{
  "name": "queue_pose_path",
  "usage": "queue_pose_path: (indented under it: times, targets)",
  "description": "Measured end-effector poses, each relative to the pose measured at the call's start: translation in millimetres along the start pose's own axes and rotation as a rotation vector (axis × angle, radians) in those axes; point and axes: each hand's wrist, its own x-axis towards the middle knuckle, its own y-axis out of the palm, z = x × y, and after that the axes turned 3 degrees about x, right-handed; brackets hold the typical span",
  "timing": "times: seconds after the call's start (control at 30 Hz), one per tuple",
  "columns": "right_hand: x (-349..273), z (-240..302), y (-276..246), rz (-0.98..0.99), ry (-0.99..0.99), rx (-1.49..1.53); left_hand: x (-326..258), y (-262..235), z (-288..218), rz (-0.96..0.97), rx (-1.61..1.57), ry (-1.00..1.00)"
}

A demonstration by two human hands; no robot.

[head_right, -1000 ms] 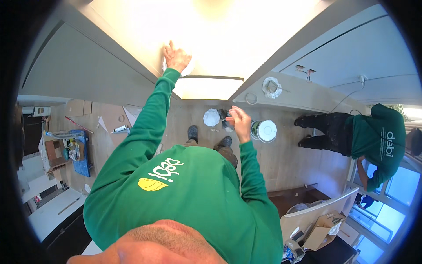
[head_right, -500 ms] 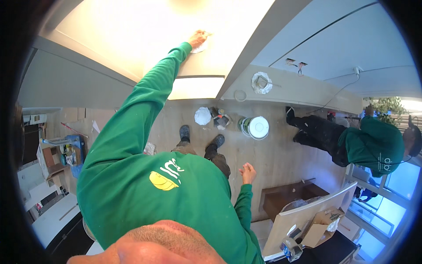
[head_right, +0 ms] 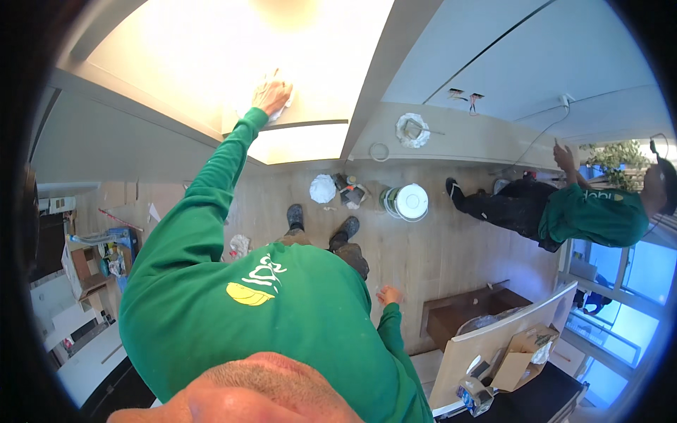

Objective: The person applies liquid from a small container to the edge of a lit shelf unit using a brush and then wipes the interior surfaces and edges of the shelf with a white cloth.

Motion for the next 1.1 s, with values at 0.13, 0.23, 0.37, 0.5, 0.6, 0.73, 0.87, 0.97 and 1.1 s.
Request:
queue_pose_path:
  times: [0.13,0.23,0.37,0.5,0.6,0.73,0.87,0.97,1.1]
  targets:
    - [-23,42,14,-0.062,-0.088,-0.018,86,73,4,0.115,0.176,0.261]
    - [-39,85,18,-0.101,-0.225,-0.077,134,88,22,-0.19,0.243,0.44]
    - [-62,74,14,-0.143,-0.311,0.01,128,76,-21,0.015,-0.949,0.085]
    - [-44,14,9,-0.168,-0.16,0.087,8,0,-94,0.038,-0.909,0.704]
    - [-23,-29,5,-0.141,-0.018,0.116,-91,-106,-112,0.324,-1.06,0.626]
    - [-15,-57,11,-0.01,0.048,-0.022,-60,-150,-72,0.134,-1.685,-0.492]
    - [-14,-19,16,0.051,0.003,-0.079,-6,-72,-46,-0.184,-1.912,-0.615]
    - [-12,56,18,0.057,-0.133,0.01,28,20,-100,-0.452,-1.295,-0.379]
    - [-38,111,38,-0.106,-0.322,0.082,50,-41,-190,-0.325,-1.475,-0.589]
